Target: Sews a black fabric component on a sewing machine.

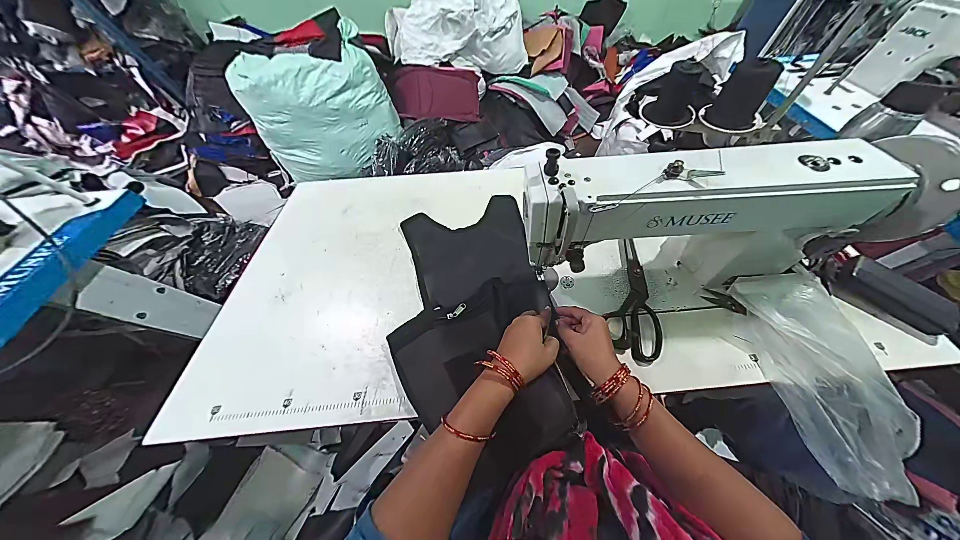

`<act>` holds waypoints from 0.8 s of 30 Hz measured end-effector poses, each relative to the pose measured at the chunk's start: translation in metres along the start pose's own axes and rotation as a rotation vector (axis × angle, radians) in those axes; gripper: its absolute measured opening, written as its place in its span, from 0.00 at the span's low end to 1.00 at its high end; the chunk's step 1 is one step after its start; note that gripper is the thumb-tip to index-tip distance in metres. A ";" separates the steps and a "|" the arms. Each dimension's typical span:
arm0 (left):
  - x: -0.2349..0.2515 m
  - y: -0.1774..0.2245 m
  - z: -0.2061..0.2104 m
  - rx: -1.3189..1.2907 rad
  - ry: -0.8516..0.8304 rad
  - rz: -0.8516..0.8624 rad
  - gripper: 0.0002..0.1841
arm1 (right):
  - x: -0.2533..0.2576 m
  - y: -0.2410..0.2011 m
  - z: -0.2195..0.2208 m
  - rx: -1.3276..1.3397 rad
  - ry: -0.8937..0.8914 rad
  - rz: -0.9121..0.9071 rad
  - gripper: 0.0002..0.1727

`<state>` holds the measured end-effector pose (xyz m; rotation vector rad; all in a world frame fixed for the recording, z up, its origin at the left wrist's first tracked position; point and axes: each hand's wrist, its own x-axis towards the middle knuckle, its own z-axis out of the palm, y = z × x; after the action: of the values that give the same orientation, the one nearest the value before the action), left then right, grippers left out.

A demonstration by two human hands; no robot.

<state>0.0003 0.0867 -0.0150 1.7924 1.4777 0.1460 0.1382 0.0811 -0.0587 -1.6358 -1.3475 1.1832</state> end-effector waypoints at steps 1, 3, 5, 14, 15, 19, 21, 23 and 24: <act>0.000 0.000 0.000 0.001 0.001 0.004 0.27 | 0.000 0.000 0.000 0.019 -0.004 -0.004 0.16; 0.002 0.000 0.002 0.025 -0.007 0.018 0.25 | 0.000 -0.001 -0.003 0.046 -0.023 -0.001 0.16; 0.003 0.003 0.001 0.061 -0.033 0.016 0.22 | 0.000 -0.002 -0.006 0.051 -0.043 0.008 0.16; 0.003 0.006 -0.002 0.071 -0.048 -0.015 0.19 | 0.002 0.000 -0.011 0.055 -0.111 0.035 0.18; 0.004 0.006 -0.002 0.074 -0.051 -0.019 0.19 | 0.001 0.000 -0.012 0.061 -0.119 0.037 0.18; 0.004 0.009 -0.002 0.099 -0.060 -0.034 0.19 | 0.000 0.001 -0.013 0.063 -0.121 0.040 0.18; 0.003 0.011 -0.002 0.114 -0.069 -0.048 0.19 | 0.000 0.003 -0.013 0.036 -0.118 0.020 0.18; 0.003 0.013 -0.002 0.128 -0.075 -0.051 0.19 | -0.001 0.002 -0.013 -0.010 -0.127 0.003 0.19; 0.002 0.014 -0.003 0.141 -0.083 -0.052 0.19 | -0.002 0.001 -0.013 -0.033 -0.129 -0.005 0.20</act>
<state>0.0106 0.0901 -0.0050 1.8460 1.5052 -0.0595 0.1511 0.0790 -0.0551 -1.6011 -1.4578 1.2888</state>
